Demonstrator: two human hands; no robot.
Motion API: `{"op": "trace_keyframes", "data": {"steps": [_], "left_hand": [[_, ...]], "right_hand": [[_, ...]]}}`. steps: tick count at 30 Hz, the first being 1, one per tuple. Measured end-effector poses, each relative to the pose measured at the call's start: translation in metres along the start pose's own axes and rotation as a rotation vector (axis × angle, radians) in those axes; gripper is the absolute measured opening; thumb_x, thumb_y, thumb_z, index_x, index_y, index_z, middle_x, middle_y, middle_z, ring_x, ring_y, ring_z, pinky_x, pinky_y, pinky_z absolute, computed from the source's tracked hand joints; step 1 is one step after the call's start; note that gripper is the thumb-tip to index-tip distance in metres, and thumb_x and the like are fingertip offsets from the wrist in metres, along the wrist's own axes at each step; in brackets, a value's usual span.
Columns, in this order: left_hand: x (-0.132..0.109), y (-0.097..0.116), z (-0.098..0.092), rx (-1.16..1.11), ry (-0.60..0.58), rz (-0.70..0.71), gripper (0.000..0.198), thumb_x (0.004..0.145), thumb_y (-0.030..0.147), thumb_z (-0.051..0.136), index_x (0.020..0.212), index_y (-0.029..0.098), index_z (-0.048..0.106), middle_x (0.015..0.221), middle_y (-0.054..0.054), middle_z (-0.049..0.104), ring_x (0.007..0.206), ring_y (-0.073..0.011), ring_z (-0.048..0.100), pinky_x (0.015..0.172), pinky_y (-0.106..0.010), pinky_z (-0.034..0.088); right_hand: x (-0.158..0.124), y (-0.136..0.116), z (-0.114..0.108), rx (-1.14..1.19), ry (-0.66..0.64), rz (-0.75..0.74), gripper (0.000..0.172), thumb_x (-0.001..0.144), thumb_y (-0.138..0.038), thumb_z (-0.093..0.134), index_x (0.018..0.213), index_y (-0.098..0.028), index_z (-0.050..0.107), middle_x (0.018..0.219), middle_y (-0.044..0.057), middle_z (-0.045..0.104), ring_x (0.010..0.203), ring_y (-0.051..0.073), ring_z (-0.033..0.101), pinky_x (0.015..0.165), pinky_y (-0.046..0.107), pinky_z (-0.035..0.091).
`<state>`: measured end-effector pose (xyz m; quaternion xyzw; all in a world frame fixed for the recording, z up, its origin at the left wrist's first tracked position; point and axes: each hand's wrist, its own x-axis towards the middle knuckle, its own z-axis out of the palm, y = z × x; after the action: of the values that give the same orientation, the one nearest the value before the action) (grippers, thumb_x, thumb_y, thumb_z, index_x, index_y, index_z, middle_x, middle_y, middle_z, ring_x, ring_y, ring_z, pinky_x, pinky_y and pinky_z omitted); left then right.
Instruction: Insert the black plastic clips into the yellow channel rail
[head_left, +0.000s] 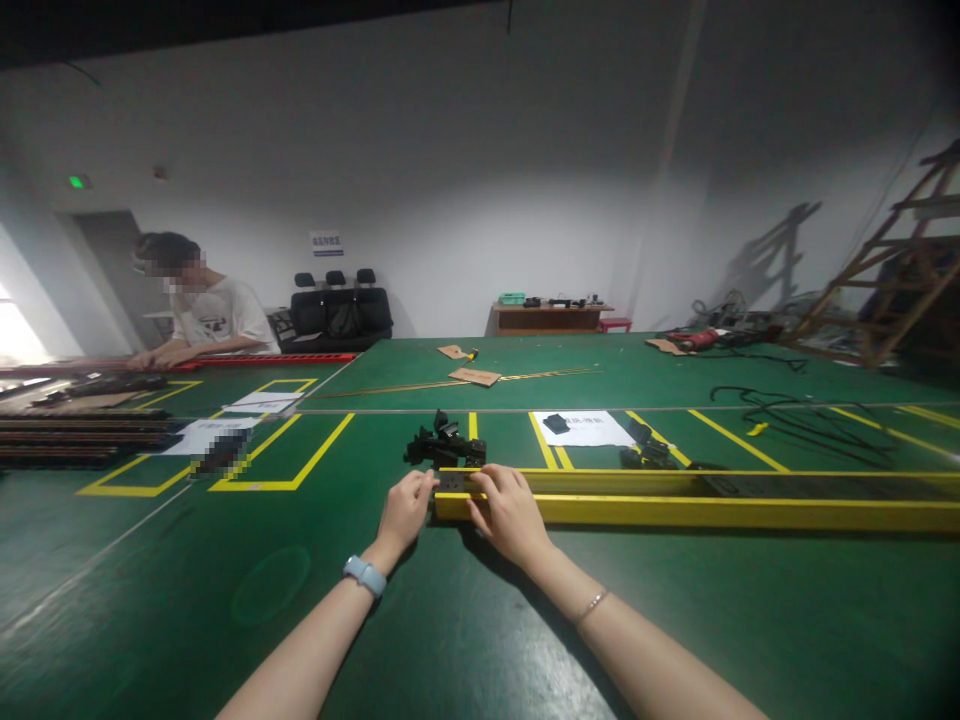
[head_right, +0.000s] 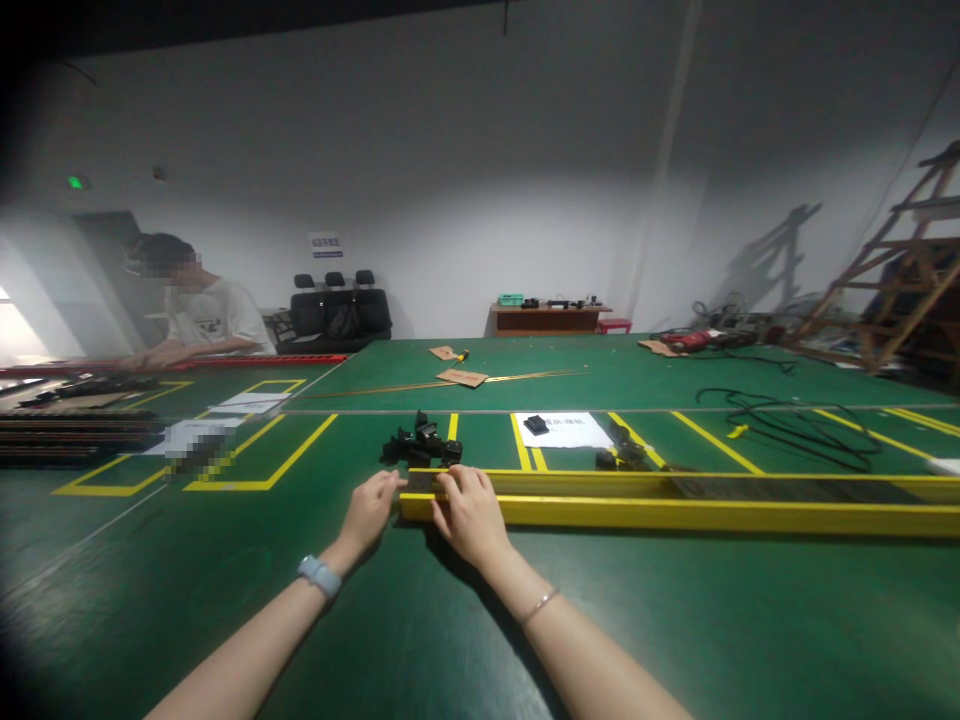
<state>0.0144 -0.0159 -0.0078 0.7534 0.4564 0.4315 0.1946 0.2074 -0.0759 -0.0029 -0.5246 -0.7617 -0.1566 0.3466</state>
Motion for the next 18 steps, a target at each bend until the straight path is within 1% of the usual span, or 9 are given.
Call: {"op": "trace_keyframes", "data": {"steps": [2, 5, 7, 8, 10, 12, 13, 15, 18], "left_hand": [[-0.002, 0.003, 0.0, -0.013, -0.036, 0.051, 0.05, 0.093, 0.046, 0.032, 0.084, 0.019, 0.074, 0.091, -0.006, 0.067, 0.084, -0.0185, 0.062, 0.074, -0.027, 0.046], [-0.003, 0.007, 0.003, -0.066, -0.156, 0.116, 0.048, 0.094, 0.044, 0.032, 0.089, 0.021, 0.074, 0.092, -0.005, 0.065, 0.088, -0.0176, 0.061, 0.078, -0.027, 0.046], [-0.003, 0.008, 0.005, -0.08, -0.201, 0.139, 0.047, 0.095, 0.043, 0.032, 0.092, 0.021, 0.073, 0.091, -0.005, 0.063, 0.088, -0.0175, 0.061, 0.079, -0.028, 0.046], [-0.002, 0.007, 0.006, -0.072, -0.187, 0.139, 0.046, 0.095, 0.044, 0.032, 0.092, 0.021, 0.072, 0.091, -0.005, 0.063, 0.088, -0.0178, 0.06, 0.08, -0.029, 0.046], [0.001, 0.001, 0.006, -0.031, -0.091, 0.131, 0.041, 0.093, 0.046, 0.037, 0.092, 0.021, 0.07, 0.093, -0.006, 0.062, 0.091, -0.0196, 0.059, 0.084, -0.032, 0.046], [0.004, -0.007, 0.008, -0.001, 0.017, 0.135, 0.037, 0.089, 0.05, 0.046, 0.101, 0.021, 0.066, 0.103, -0.008, 0.062, 0.101, -0.0229, 0.056, 0.091, -0.038, 0.044], [0.006, -0.011, 0.009, -0.009, 0.037, 0.146, 0.041, 0.085, 0.052, 0.052, 0.109, 0.021, 0.062, 0.111, -0.009, 0.061, 0.109, -0.0248, 0.053, 0.096, -0.042, 0.042], [0.008, -0.019, 0.012, -0.082, -0.031, 0.157, 0.06, 0.078, 0.054, 0.061, 0.126, 0.02, 0.052, 0.128, -0.012, 0.054, 0.121, -0.0276, 0.046, 0.103, -0.045, 0.037], [0.011, -0.023, 0.015, -0.288, -0.246, 0.088, 0.077, 0.073, 0.053, 0.067, 0.138, 0.02, 0.041, 0.137, -0.015, 0.05, 0.124, -0.0292, 0.047, 0.103, -0.045, 0.038]], "right_hand": [[0.0, 0.0, 0.0, 0.001, 0.0, 0.003, 0.029, 0.087, -0.029, 0.052, 0.114, -0.019, 0.054, 0.112, 0.011, 0.054, 0.104, 0.024, 0.049, 0.094, 0.041, 0.04], [0.001, -0.001, -0.003, 0.003, -0.017, 0.009, 0.028, 0.087, -0.028, 0.052, 0.113, -0.02, 0.055, 0.112, 0.011, 0.053, 0.105, 0.024, 0.048, 0.095, 0.041, 0.04], [0.002, -0.002, -0.005, 0.002, -0.03, 0.005, 0.028, 0.086, -0.029, 0.053, 0.113, -0.021, 0.056, 0.114, 0.011, 0.052, 0.109, 0.024, 0.047, 0.099, 0.042, 0.037], [0.004, -0.003, -0.006, -0.001, -0.035, -0.001, 0.03, 0.086, -0.031, 0.054, 0.114, -0.021, 0.057, 0.116, 0.011, 0.051, 0.112, 0.025, 0.045, 0.102, 0.044, 0.034], [0.008, -0.004, -0.007, -0.013, -0.051, -0.02, 0.032, 0.085, -0.037, 0.057, 0.114, -0.024, 0.058, 0.122, 0.011, 0.049, 0.12, 0.027, 0.04, 0.107, 0.05, 0.026], [0.013, -0.004, -0.007, -0.021, -0.085, -0.042, 0.032, 0.084, -0.044, 0.057, 0.11, -0.026, 0.061, 0.128, 0.01, 0.047, 0.125, 0.029, 0.035, 0.11, 0.055, 0.018], [0.016, -0.004, -0.007, -0.022, -0.108, -0.05, 0.031, 0.085, -0.047, 0.055, 0.108, -0.027, 0.063, 0.13, 0.009, 0.046, 0.127, 0.029, 0.033, 0.111, 0.057, 0.015], [0.02, -0.003, -0.007, -0.019, -0.154, -0.054, 0.032, 0.086, -0.052, 0.052, 0.103, -0.028, 0.064, 0.132, 0.008, 0.046, 0.129, 0.029, 0.031, 0.111, 0.058, 0.012], [0.022, 0.003, -0.011, -0.029, -0.191, -0.044, 0.029, 0.088, -0.049, 0.05, 0.098, -0.026, 0.065, 0.13, 0.008, 0.049, 0.127, 0.027, 0.032, 0.111, 0.057, 0.013]]}}
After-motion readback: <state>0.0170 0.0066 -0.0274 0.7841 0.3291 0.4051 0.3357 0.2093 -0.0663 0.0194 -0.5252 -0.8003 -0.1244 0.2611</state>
